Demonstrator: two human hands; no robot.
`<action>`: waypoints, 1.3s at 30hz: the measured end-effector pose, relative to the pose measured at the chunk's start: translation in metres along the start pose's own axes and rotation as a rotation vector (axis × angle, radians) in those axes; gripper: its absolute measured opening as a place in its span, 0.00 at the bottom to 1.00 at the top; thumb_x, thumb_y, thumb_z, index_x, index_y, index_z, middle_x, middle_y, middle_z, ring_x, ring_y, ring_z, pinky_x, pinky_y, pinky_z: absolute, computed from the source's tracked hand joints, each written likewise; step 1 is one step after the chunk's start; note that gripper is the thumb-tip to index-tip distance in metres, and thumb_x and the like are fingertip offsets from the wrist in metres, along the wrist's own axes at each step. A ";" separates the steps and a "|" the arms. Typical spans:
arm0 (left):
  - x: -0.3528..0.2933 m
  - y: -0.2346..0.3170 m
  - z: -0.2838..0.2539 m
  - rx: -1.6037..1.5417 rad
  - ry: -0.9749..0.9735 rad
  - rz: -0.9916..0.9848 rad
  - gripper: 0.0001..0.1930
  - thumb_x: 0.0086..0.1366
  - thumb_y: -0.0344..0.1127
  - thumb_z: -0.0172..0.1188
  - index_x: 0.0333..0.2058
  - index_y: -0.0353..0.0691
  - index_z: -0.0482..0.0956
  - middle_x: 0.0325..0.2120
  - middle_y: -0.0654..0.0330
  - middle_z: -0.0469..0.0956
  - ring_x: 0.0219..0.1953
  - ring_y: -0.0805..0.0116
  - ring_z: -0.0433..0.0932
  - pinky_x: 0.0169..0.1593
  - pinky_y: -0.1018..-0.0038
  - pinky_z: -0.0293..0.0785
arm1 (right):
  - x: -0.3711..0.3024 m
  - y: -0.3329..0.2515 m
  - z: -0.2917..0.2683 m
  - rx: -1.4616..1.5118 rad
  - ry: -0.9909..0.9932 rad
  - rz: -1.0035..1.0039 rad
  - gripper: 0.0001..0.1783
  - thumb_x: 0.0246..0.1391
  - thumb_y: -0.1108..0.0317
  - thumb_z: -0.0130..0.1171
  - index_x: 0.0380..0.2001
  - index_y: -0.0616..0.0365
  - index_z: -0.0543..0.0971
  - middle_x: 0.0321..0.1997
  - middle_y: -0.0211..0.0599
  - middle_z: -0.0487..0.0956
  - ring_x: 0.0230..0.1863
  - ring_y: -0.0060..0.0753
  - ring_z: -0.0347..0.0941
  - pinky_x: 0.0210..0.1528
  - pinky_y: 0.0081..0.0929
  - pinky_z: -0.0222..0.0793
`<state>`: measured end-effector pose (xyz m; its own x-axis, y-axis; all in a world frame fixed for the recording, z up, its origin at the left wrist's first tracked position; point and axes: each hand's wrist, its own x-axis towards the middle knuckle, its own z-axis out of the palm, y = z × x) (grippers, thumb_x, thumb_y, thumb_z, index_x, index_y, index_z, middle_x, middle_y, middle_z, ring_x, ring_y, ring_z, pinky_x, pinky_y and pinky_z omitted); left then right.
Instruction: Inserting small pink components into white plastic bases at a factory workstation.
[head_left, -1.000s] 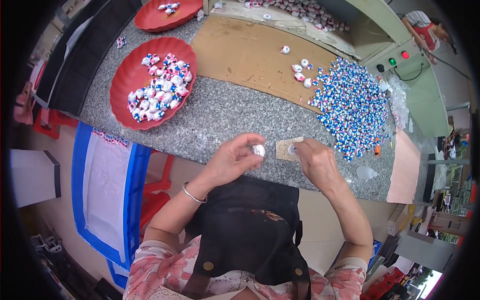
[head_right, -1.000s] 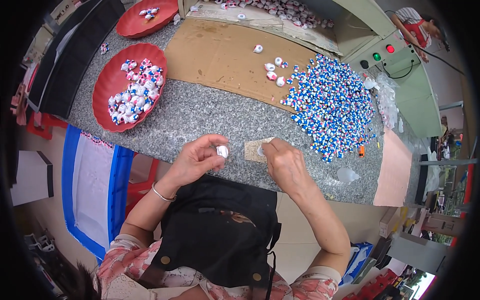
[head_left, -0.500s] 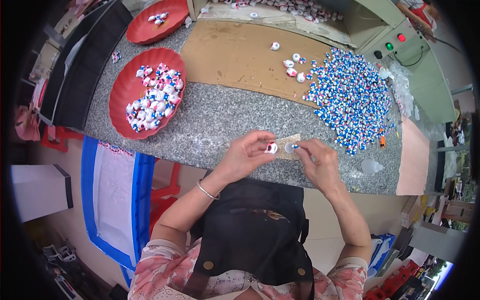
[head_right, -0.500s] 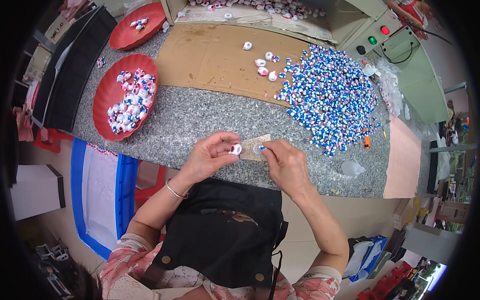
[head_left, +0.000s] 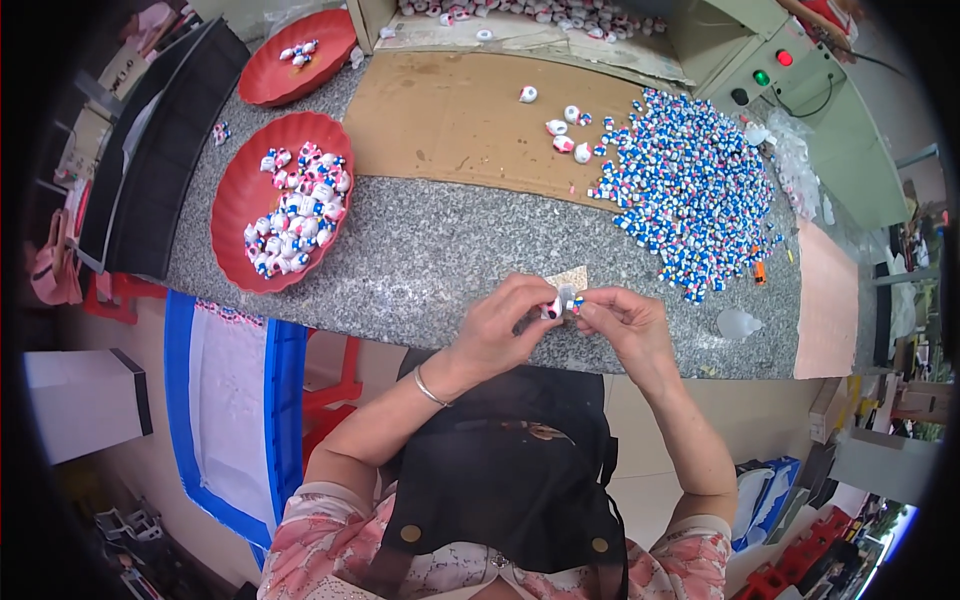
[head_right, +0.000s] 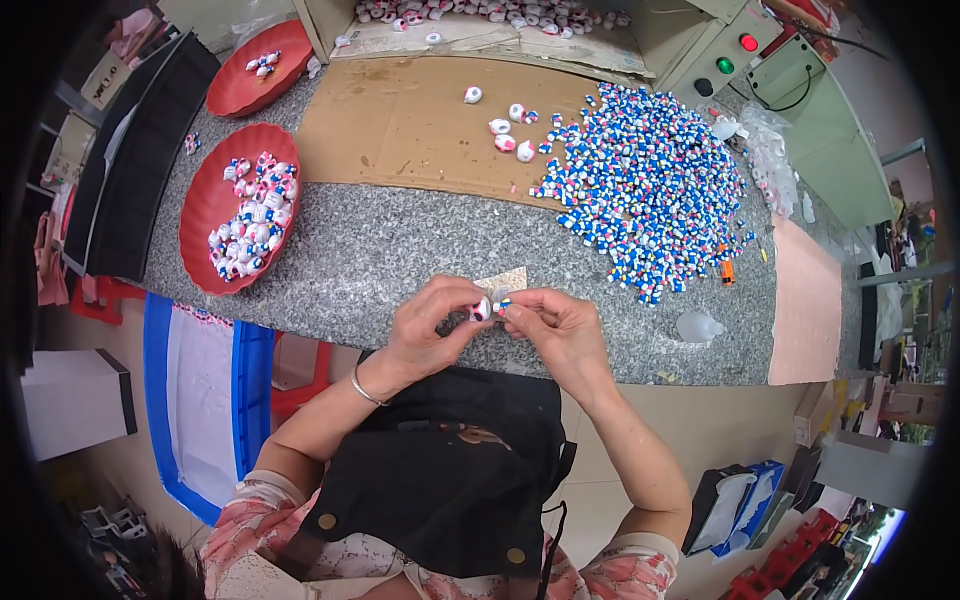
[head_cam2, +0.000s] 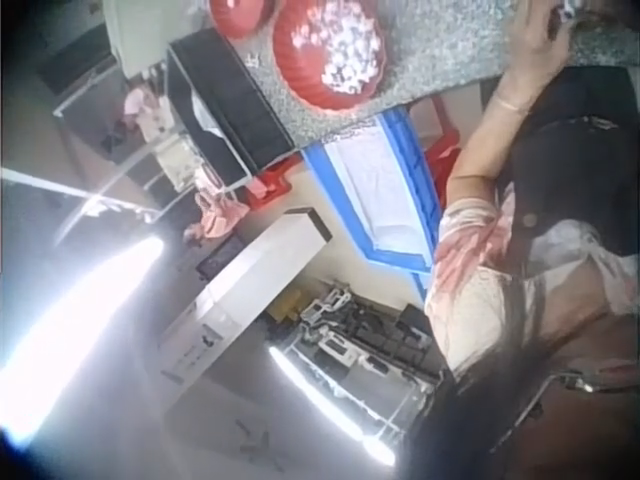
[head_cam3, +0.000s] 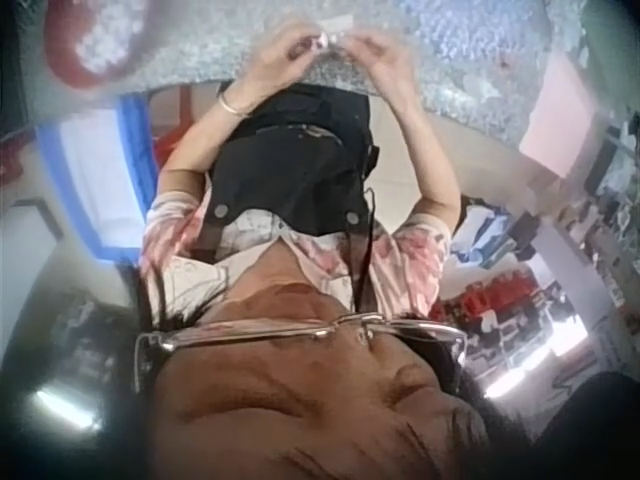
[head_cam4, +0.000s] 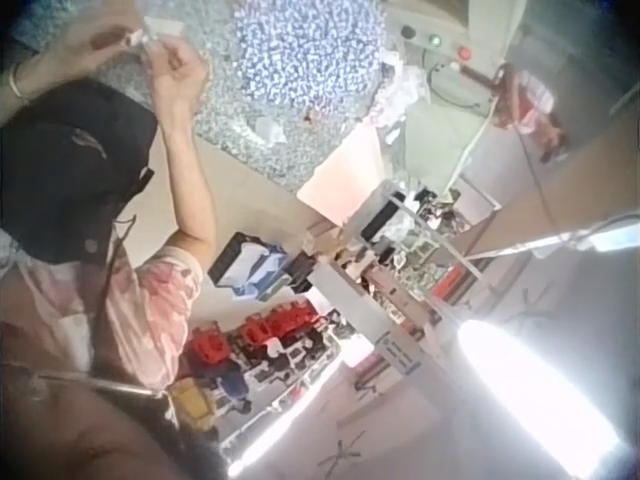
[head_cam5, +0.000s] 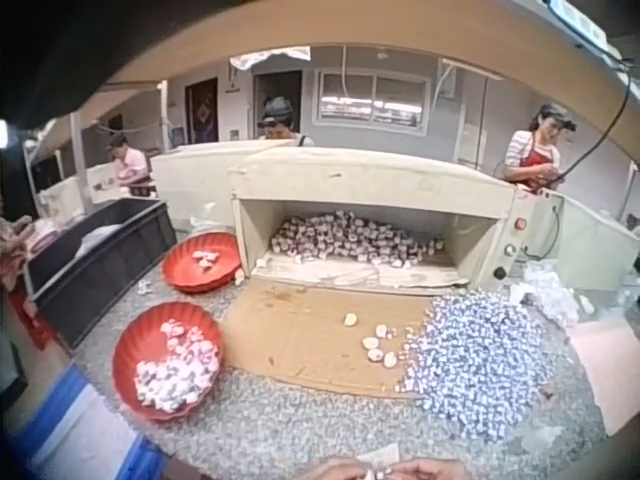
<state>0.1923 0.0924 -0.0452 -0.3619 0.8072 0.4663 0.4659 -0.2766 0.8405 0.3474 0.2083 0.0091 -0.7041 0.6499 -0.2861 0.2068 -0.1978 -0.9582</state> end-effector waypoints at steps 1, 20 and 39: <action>0.000 0.001 0.001 -0.001 -0.001 0.002 0.17 0.50 0.20 0.70 0.40 0.35 0.79 0.37 0.54 0.79 0.36 0.64 0.82 0.37 0.74 0.83 | -0.002 0.000 0.001 -0.025 -0.013 0.022 0.08 0.60 0.73 0.60 0.40 0.65 0.82 0.33 0.34 0.83 0.33 0.18 0.79 0.38 0.17 0.77; 0.007 0.015 -0.023 -0.734 -0.294 -0.522 0.15 0.60 0.17 0.63 0.46 0.27 0.78 0.43 0.53 0.79 0.45 0.67 0.81 0.50 0.75 0.80 | -0.019 -0.012 0.011 -0.278 -0.057 -0.246 0.05 0.57 0.77 0.61 0.37 0.65 0.82 0.32 0.33 0.79 0.34 0.20 0.78 0.38 0.19 0.75; 0.021 -0.002 -0.147 -0.450 0.147 -0.524 0.16 0.61 0.18 0.59 0.49 0.32 0.74 0.38 0.61 0.74 0.40 0.74 0.79 0.47 0.76 0.78 | 0.095 0.001 -0.057 -1.272 0.138 -0.731 0.08 0.47 0.78 0.60 0.34 0.62 0.80 0.32 0.46 0.77 0.34 0.51 0.77 0.37 0.40 0.74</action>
<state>0.0646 0.0332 0.0038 -0.5670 0.8233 -0.0257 -0.1678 -0.0848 0.9822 0.3196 0.3123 -0.0189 -0.8584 0.3975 0.3243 0.3379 0.9137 -0.2256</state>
